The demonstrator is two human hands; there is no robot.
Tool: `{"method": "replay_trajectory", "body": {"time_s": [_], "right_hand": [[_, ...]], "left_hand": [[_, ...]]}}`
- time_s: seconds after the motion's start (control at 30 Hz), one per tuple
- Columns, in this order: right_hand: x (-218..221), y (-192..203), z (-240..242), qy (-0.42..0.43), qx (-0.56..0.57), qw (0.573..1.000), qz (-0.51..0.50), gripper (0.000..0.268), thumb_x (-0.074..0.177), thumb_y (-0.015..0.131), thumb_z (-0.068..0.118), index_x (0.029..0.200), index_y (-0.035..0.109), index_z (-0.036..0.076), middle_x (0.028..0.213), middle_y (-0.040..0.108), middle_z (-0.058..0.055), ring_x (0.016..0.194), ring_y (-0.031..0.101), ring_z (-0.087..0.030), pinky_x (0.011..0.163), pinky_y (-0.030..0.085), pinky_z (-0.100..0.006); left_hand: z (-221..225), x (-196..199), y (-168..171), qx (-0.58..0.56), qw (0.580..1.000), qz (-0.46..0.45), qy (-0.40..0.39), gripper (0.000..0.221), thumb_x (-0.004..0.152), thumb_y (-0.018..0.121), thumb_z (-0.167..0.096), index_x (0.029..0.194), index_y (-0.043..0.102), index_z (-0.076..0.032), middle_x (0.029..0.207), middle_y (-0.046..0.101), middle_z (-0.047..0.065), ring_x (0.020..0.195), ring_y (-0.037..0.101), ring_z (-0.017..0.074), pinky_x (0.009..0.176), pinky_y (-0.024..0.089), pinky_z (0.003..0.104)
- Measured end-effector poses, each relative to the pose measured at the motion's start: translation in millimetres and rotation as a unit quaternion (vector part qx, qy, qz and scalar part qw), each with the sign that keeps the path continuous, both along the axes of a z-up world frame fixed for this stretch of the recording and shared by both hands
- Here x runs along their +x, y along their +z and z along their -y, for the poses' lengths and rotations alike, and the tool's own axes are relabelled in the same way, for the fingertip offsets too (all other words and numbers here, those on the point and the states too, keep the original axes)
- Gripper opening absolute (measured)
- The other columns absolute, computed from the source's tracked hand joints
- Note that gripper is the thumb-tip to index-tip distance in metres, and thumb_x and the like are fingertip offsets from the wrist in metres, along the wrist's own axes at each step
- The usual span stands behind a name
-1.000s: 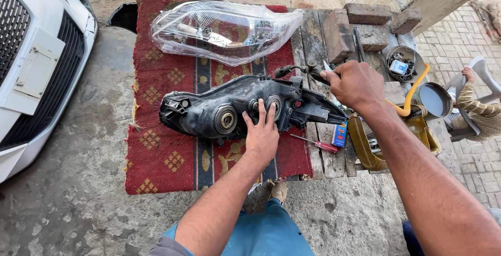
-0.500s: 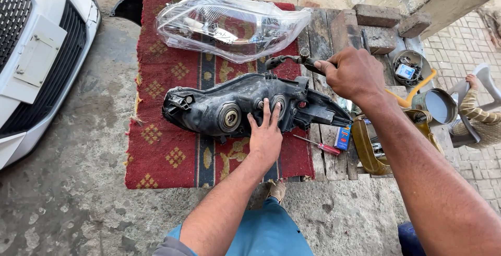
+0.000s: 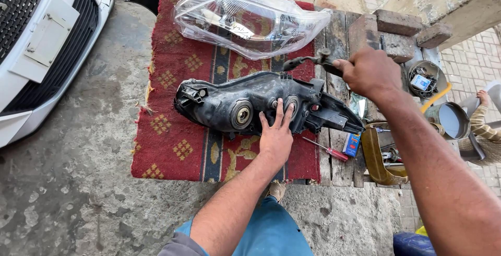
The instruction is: Disassembling and repairing a car headlight assembly using a screwdriver and plastic welding tool on a workbench.
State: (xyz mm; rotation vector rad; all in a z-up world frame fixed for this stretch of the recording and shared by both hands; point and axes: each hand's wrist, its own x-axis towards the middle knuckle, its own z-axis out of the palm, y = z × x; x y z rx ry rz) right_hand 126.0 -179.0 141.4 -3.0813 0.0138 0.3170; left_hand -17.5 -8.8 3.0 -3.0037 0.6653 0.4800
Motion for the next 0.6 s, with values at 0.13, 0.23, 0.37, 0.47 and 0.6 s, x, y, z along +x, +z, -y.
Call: {"method": "replay_trajectory", "body": {"time_s": [0.13, 0.23, 0.37, 0.47, 0.6], "right_hand": [[9.7, 0.4, 19.6, -0.011, -0.024, 1.0, -0.014, 0.045, 0.106, 0.057, 0.048, 0.094, 0.084, 0.015, 0.069, 0.074, -0.021, 0.075, 0.074, -0.048, 0.065, 0.054, -0.054], [1.0, 24.8, 8.2, -0.067, -0.03, 0.995, -0.068, 0.06, 0.111, 0.06, 0.052, 0.074, 0.069, 0.006, 0.066, 0.06, -0.006, 0.059, 0.056, -0.021, 0.059, 0.052, -0.038], [-0.3, 24.9, 8.0, -0.063, -0.053, 0.994, -0.067, 0.064, 0.11, 0.059, 0.057, 0.072, 0.07, 0.006, 0.063, 0.061, -0.005, 0.058, 0.057, -0.023, 0.059, 0.05, -0.041], [-3.0, 24.8, 2.0, -0.057, -0.037, 0.996, -0.049, 0.066, 0.112, 0.059, 0.056, 0.066, 0.062, 0.007, 0.062, 0.057, -0.006, 0.057, 0.054, -0.023, 0.058, 0.049, -0.042], [1.8, 15.9, -1.3, -0.022, -0.016, 0.999, -0.025, 0.065, 0.113, 0.057, 0.056, 0.066, 0.06, 0.012, 0.056, 0.044, 0.001, 0.048, 0.04, -0.016, 0.047, 0.04, -0.032]], "left_hand": [[0.2, 4.2, -2.0, 0.0, 1.0, -0.004, -0.001, 0.051, 0.094, 0.065, -0.008, 0.144, 0.058, -0.005, 0.176, -0.003, 0.016, 0.154, -0.014, 0.0556, 0.108, 0.023, 0.083], [1.2, 11.5, -3.5, 0.034, 0.998, -0.05, -0.022, 0.045, 0.093, 0.07, -0.029, 0.136, 0.065, -0.016, 0.176, -0.013, 0.018, 0.154, -0.02, 0.053, 0.113, 0.022, 0.081], [-0.1, 12.3, -1.0, 0.036, 0.997, -0.059, -0.025, 0.05, 0.093, 0.07, -0.029, 0.14, 0.062, -0.014, 0.175, -0.014, 0.019, 0.153, -0.021, 0.0535, 0.113, 0.021, 0.082], [0.2, 12.3, -1.8, 0.035, 0.997, -0.065, -0.027, 0.05, 0.093, 0.07, -0.026, 0.14, 0.061, -0.014, 0.175, -0.015, 0.019, 0.153, -0.022, 0.0534, 0.113, 0.02, 0.082], [-0.5, 11.5, 0.3, 0.046, 0.996, -0.064, -0.03, 0.05, 0.092, 0.071, -0.026, 0.139, 0.062, -0.014, 0.175, -0.016, 0.019, 0.153, -0.022, 0.0537, 0.114, 0.021, 0.081]]}}
